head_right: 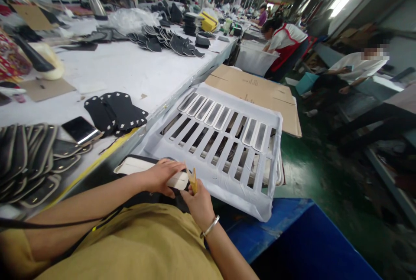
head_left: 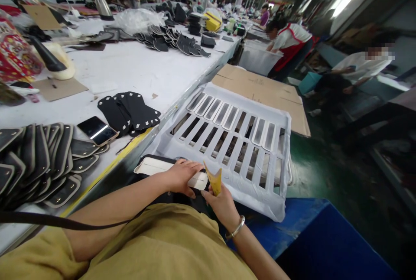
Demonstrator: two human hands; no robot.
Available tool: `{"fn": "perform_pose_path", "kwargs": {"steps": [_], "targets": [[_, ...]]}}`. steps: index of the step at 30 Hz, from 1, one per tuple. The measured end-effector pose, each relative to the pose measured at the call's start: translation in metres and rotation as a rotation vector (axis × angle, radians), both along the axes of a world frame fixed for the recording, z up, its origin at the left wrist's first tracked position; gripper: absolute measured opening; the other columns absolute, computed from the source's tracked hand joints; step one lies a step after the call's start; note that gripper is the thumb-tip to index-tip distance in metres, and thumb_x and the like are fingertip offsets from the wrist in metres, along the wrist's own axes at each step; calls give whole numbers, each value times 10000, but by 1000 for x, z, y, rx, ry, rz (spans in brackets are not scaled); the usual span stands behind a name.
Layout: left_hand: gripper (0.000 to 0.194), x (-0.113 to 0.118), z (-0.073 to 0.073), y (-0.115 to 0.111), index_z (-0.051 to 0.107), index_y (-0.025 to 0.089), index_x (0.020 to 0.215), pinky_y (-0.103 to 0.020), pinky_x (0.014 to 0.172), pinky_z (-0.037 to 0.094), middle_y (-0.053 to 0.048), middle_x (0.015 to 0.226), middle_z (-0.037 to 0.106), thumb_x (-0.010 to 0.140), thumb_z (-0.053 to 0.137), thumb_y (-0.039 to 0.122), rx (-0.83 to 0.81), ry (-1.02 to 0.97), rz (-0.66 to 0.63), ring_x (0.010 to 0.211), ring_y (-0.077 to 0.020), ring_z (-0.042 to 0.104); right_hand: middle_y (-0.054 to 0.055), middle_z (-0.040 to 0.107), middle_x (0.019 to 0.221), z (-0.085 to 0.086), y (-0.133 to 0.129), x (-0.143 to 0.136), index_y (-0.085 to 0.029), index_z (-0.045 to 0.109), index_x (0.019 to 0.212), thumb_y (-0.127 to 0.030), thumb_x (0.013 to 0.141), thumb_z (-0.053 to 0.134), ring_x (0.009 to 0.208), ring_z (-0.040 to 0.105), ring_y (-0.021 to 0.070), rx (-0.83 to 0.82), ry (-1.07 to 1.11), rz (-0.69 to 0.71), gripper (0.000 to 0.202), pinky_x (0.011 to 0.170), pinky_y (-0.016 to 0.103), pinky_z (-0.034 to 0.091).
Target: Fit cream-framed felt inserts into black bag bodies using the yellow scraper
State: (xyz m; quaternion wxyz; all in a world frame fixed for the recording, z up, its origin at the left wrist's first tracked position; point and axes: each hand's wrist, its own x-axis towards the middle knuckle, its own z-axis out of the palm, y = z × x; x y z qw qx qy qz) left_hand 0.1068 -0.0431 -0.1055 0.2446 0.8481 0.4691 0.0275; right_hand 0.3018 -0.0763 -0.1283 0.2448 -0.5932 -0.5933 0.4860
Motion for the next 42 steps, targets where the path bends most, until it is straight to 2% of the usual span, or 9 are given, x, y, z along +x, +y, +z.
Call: {"fn": "perform_pose_path", "kwargs": {"steps": [9,16,24,27,30,33,36,39,42], "targets": [[828,2,-11,-5,376,161,1256,-398,929,318,-113,1215,527,544,713,420,185,38,-3,1078,-295,485,-76,468,548,4,7,-3,-199,458,753,-326,641,651,493,452,115,-100,12,11,257,509,261,374],[780,0,-12,-2,402,132,1222,-390,901,336,-119,1137,550,541,685,385,213,27,-6,1016,-288,505,-61,472,587,4,6,-8,-201,458,747,-322,668,611,523,440,109,58,-204,36,210,540,254,374],[790,11,-9,-7,380,101,1244,-410,920,303,-151,1120,529,557,680,348,241,142,34,1001,-302,479,-67,438,566,14,1,-33,-216,380,721,-209,627,552,496,394,106,120,-367,-104,196,485,240,297],[799,15,-11,-12,365,116,1264,-431,944,275,-160,1137,517,580,676,390,258,161,69,1034,-315,460,-84,415,527,11,4,-25,-214,395,700,-197,587,611,479,367,96,16,-213,-166,245,480,235,294],[825,14,-13,-16,367,141,1267,-422,956,275,-152,1175,509,580,676,476,265,89,94,1065,-312,449,-95,379,510,10,5,-9,-208,437,713,-307,602,679,457,332,84,-95,210,-318,284,462,229,296],[835,13,-14,-17,374,152,1267,-413,953,290,-145,1191,514,564,681,482,262,43,121,1059,-305,461,-91,349,563,20,1,-2,-201,489,834,-409,690,620,464,322,77,-42,599,-455,285,493,237,337],[820,14,-12,-16,382,157,1263,-413,924,314,-151,1182,522,561,677,460,250,57,125,1038,-310,477,-85,321,594,34,-4,-16,-202,498,888,-394,726,603,484,331,74,23,849,-484,272,535,238,368],[791,17,-10,-17,402,133,1241,-417,898,330,-161,1145,534,555,668,424,262,79,130,1009,-315,489,-87,295,565,37,-4,-36,-205,471,776,-405,759,597,470,304,66,65,937,-518,237,518,219,358],[758,20,-9,-18,431,102,1197,-420,873,345,-157,1084,547,528,663,373,277,94,137,973,-312,493,-99,251,508,28,4,-48,-203,455,726,-451,802,556,430,246,61,109,913,-574,279,460,202,319]]}}
